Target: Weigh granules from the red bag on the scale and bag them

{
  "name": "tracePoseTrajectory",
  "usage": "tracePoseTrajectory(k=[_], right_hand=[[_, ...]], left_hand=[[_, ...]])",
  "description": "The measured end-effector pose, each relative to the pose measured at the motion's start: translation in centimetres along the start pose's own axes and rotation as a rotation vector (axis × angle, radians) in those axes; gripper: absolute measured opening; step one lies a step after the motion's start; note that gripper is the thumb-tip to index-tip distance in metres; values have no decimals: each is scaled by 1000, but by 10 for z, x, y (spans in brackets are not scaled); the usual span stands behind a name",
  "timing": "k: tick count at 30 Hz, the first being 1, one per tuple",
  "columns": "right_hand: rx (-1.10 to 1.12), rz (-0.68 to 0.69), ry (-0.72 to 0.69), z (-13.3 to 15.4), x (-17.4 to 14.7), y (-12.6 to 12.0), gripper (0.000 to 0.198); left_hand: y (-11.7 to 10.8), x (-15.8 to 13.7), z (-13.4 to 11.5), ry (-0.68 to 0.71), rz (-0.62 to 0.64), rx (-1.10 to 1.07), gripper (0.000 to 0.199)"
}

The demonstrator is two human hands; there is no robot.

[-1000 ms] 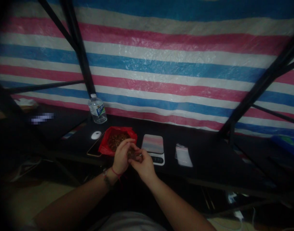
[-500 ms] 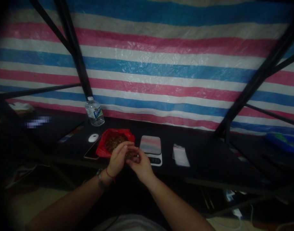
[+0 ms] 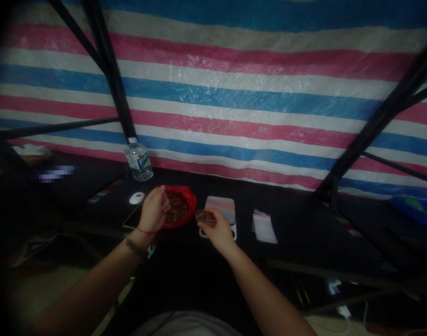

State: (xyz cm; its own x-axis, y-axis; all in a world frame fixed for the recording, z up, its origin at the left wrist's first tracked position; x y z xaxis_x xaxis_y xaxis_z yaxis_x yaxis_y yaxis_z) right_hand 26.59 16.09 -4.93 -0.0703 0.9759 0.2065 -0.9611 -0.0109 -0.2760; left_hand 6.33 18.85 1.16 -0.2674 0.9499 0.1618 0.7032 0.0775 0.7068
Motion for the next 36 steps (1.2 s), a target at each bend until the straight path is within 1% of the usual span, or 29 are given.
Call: tracePoseTrajectory(k=[1, 3, 5, 7, 9, 11, 13, 14, 18, 19, 21, 23, 26, 30, 33, 36], right_hand=[[-34, -23, -10, -2, 3, -5, 35], [-94, -72, -23, -6, 6, -13, 35], [-141, -116, -32, -7, 9, -19, 36], [-185, -142, -51, -6, 10, -23, 36], [-236, -154, -69, -3, 10, -25, 35], [-280, -148, -75, 0, 10, -24, 33], [-314, -139, -70, 2, 9, -23, 33], [-336, -132, -65, 4, 8, -23, 33], [-424, -107, -38, 7, 7, -26, 35], [-426, -99, -38, 7, 7, -27, 36], [-417, -104, -39, 6, 9, -32, 39], [-410, -130, -34, 2, 13, -40, 42], [-414, -167, -21, -1, 17, -51, 39], [-452, -174, -17, 2, 19, -59, 36], [-448, -189, -10, 3, 20, -61, 37], [-430, -201, -27, 1, 22, -61, 36]], left_hand=[[-2, 2, 0, -45, 0, 14, 40], [-3, 3, 4, -177, 26, 9, 38], [-2, 1, 13, -327, 67, -2, 31], [-2, -4, 23, -437, 103, 33, 26], [-1, -9, 32, -474, 130, 107, 26], [5, -14, 39, -473, 194, 182, 29], [15, -17, 43, -427, 296, 275, 30], [22, -17, 43, -375, 352, 340, 30], [55, -10, 41, -32, 545, 681, 28], [64, -9, 42, 34, 595, 763, 27], [79, -6, 48, 139, 702, 894, 24], [91, -5, 56, 215, 786, 977, 24], [103, -5, 67, 285, 866, 1045, 26], [113, -8, 76, 351, 945, 1094, 30], [115, -9, 79, 360, 973, 1103, 28], [113, -7, 82, 337, 967, 1092, 26]])
Point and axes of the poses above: each hand's wrist, its own x-axis towards the middle knuckle, its own y-axis out of the palm, z = x × y, the point moved 5 cm from there along x, towards the middle knuckle, and after that the axes turned 15 degrees about -x, right-handed, at the moved point
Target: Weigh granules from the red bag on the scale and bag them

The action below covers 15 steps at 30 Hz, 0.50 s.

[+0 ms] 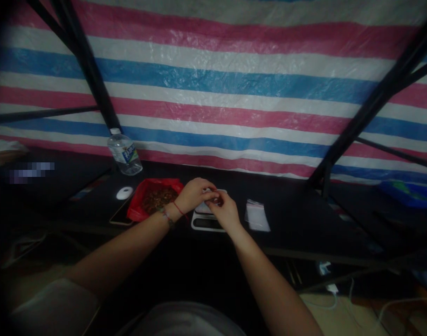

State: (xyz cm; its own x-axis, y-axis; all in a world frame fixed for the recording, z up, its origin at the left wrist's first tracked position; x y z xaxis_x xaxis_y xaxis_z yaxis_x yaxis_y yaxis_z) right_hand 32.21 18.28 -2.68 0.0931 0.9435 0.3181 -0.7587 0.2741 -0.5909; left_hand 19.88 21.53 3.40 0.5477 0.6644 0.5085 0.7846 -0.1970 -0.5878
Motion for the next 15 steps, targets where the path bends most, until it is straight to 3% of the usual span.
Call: tracePoseTrajectory(k=[7, 11, 15], right_hand=[[107, 21, -10, -12, 6, 4, 38], [7, -35, -26, -22, 12, -5, 36], [-158, -53, -31, -39, 15, 1, 34]], left_hand=[[-10, -14, 4, 8, -196, -162, 21], [-36, -37, -10, 14, -289, -183, 19], [-66, -65, -16, -44, -257, -84, 16]])
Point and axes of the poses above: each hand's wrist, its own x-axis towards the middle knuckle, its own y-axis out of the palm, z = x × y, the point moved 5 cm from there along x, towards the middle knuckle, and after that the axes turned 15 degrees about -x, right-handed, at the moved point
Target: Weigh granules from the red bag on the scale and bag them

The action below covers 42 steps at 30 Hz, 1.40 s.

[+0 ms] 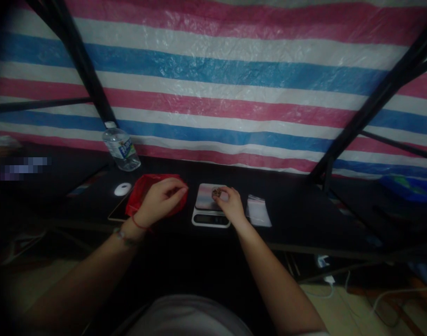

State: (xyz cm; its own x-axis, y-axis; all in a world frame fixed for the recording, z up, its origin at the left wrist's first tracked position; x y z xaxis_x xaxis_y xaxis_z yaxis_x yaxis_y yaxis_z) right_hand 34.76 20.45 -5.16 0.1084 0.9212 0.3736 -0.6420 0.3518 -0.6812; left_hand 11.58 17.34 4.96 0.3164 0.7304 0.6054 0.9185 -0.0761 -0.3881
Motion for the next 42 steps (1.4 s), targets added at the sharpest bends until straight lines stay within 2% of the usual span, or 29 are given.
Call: tracePoseTrajectory(k=[5, 7, 10, 12, 15, 18, 20, 22, 27, 32, 36, 39, 42], right_hand=[[-204, -42, 1, -9, -3, 15, 33], [-246, -21, 15, -8, -1, 10, 42], [-278, 20, 7, -11, 7, -15, 56], [-339, 86, 23, -21, 13, -37, 49], [-573, 250, 145, -53, 17, -63, 41], [-833, 371, 264, -83, 14, -75, 50], [-918, 412, 310, -94, 11, -72, 59], [-948, 436, 315, -96, 9, -63, 60], [-954, 506, 250, -88, 9, -41, 36], [-937, 503, 256, -87, 12, -41, 39], [-947, 497, 215, -89, 13, -44, 38], [-929, 413, 165, -88, 15, -49, 35], [-887, 306, 127, -88, 16, -56, 48]], left_hand=[[-32, -18, 19, -62, 35, 204, 19], [-37, -22, 29, -80, 34, 252, 22], [-34, -25, 40, -107, 61, 280, 23], [-29, -27, 45, -112, 61, 264, 24], [-20, -30, 50, -92, 13, 207, 30], [-9, -34, 52, -86, 46, 175, 33], [-2, -37, 53, -105, 95, 162, 33], [3, -38, 52, -131, 132, 156, 35], [11, -42, 50, -157, 194, 137, 38], [14, -44, 52, -154, 224, 83, 38], [15, -45, 53, -161, 271, 154, 36], [16, -45, 51, -181, 301, 182, 35], [15, -45, 49, -189, 310, 183, 35]])
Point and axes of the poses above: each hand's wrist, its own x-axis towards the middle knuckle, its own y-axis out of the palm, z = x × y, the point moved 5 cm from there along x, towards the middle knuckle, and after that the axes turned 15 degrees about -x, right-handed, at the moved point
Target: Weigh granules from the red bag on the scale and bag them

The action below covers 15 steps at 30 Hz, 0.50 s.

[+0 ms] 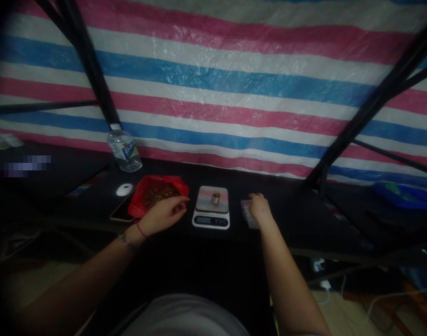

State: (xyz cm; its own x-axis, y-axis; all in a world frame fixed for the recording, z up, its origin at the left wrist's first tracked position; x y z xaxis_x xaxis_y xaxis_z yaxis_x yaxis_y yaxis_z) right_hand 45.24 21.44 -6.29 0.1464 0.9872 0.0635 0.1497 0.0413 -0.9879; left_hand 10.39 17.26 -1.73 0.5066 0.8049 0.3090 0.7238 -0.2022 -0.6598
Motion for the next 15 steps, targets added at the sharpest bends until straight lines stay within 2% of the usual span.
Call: tracePoseTrajectory(k=[4, 8, 11, 15], right_hand=[[59, -140, -23, -10, -2, -17, 54], [187, -264, -63, -6, -15, -51, 52], [433, -252, -159, 21, -38, -79, 46], [813, -83, -540, 90, -82, -106, 32]], left_hand=[[-4, 0, -2, -19, -22, -29, 33], [-11, 0, -5, -52, -98, -95, 29], [-13, -1, -9, -68, -143, -220, 27], [-9, -4, -23, -37, -118, -342, 30]])
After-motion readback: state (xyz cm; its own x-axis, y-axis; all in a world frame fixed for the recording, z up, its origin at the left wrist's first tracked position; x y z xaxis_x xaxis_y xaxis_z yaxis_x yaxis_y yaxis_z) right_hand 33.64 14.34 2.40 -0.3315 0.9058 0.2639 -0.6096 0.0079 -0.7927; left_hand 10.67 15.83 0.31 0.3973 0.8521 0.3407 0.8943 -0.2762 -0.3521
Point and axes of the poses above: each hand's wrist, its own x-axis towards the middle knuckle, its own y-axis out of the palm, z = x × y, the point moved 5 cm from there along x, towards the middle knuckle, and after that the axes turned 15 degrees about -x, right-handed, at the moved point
